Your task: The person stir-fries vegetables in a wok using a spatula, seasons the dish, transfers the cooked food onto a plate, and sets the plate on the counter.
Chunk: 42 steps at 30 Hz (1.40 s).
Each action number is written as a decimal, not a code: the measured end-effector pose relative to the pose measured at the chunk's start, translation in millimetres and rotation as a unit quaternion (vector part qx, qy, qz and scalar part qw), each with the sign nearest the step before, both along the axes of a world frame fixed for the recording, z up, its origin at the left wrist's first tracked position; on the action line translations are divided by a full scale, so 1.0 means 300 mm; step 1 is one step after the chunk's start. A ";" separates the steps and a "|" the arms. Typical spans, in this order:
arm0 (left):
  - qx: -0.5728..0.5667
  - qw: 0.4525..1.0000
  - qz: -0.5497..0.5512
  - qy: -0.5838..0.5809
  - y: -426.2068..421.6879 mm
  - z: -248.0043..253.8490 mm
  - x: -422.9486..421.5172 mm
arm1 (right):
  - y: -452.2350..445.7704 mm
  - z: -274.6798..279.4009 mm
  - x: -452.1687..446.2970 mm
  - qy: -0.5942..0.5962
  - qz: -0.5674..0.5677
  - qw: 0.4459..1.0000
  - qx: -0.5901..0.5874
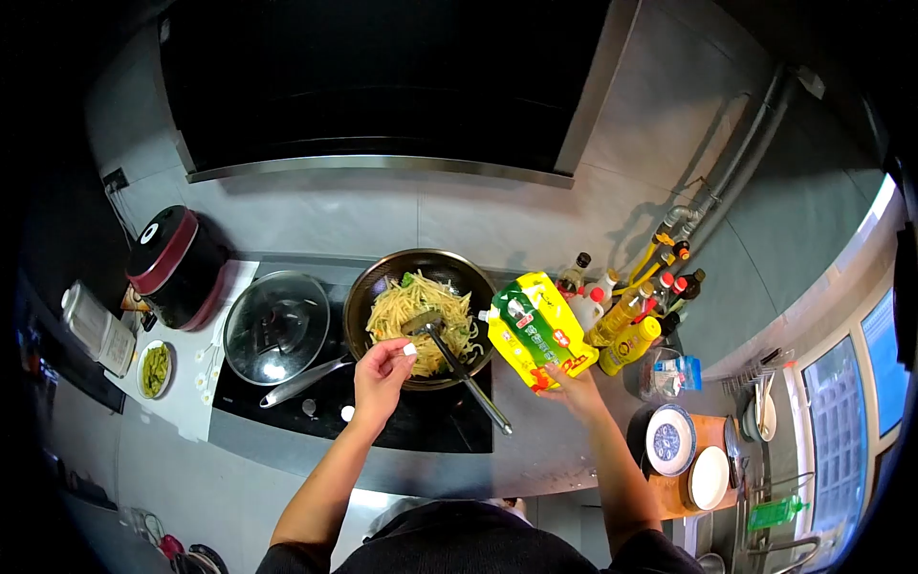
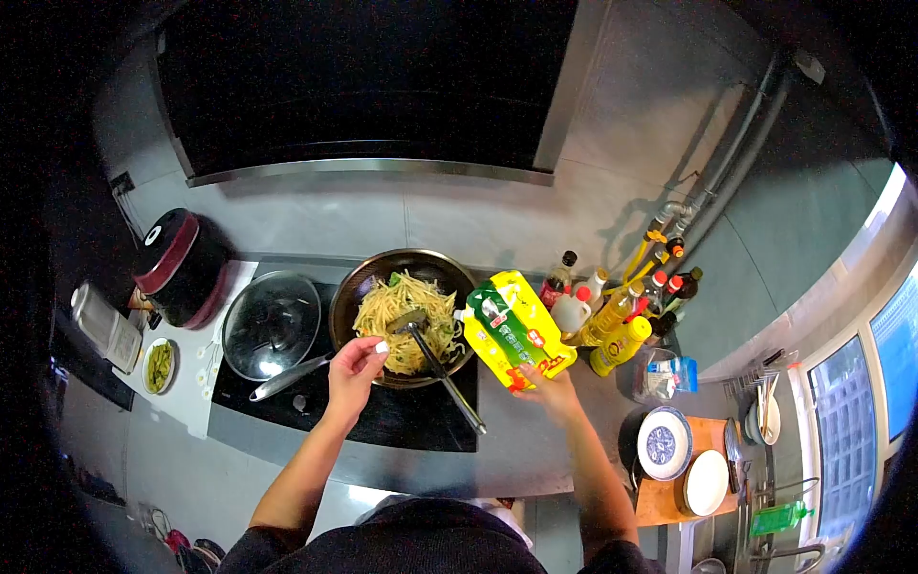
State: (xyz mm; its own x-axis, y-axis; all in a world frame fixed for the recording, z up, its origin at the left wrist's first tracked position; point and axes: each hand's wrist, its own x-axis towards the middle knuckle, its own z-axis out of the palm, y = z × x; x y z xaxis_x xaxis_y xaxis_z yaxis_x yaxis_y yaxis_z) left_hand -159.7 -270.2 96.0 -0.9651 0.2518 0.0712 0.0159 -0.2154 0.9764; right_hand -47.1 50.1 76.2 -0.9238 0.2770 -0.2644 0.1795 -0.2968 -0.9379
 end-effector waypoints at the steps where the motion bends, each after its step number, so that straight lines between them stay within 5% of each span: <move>1: -0.001 1.000 -0.007 0.001 0.034 0.017 0.005 | 0.006 -0.024 0.021 0.013 0.013 0.997 -0.070; 6: -0.003 0.997 -0.073 0.022 0.243 0.070 0.018 | 0.035 -0.093 0.139 0.030 0.066 0.972 -0.225; 17: -0.183 0.929 -0.319 -0.049 0.604 0.080 0.094 | 0.267 -0.007 0.435 0.046 0.026 0.997 -0.056; 20: -0.051 0.938 -0.330 0.090 0.723 0.088 0.180 | 0.343 -0.019 0.517 0.024 0.003 0.997 -0.069; 23: -0.013 0.961 -0.273 0.048 0.816 0.158 0.297 | 0.385 -0.035 0.590 0.044 -0.029 0.991 -0.121; 25: -0.075 0.961 -0.264 0.028 0.852 0.195 0.348 | 0.429 -0.077 0.651 0.046 -0.045 0.988 -0.138; 28: -0.242 0.858 -0.450 -0.062 0.951 0.069 0.258 | 0.477 -0.122 0.719 0.040 -0.047 0.989 -0.134; 32: -0.015 0.897 -0.437 0.055 1.077 -0.008 0.380 | 0.531 -0.173 0.824 0.037 -0.094 0.973 -0.206; 34: -0.050 0.909 -0.414 0.006 1.153 -0.003 0.442 | 0.562 -0.189 0.867 0.042 -0.102 0.968 -0.226; 36: -0.156 0.847 -0.496 -0.106 1.198 0.000 0.445 | 0.596 -0.199 0.906 0.042 -0.103 0.967 -0.230; 42: -0.107 0.846 -0.522 -0.003 1.354 -0.081 0.492 | 0.751 -0.246 1.007 -0.014 -0.210 0.976 -0.052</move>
State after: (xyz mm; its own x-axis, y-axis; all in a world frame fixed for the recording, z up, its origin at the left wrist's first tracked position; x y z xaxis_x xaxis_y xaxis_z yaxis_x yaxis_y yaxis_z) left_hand -12.2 135.9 71.6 -0.2097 0.9738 -0.0881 -0.0793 0.0728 0.9942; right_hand 255.1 275.5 2.4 -0.7266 0.6000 -0.3348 0.0464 -0.4432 -0.8952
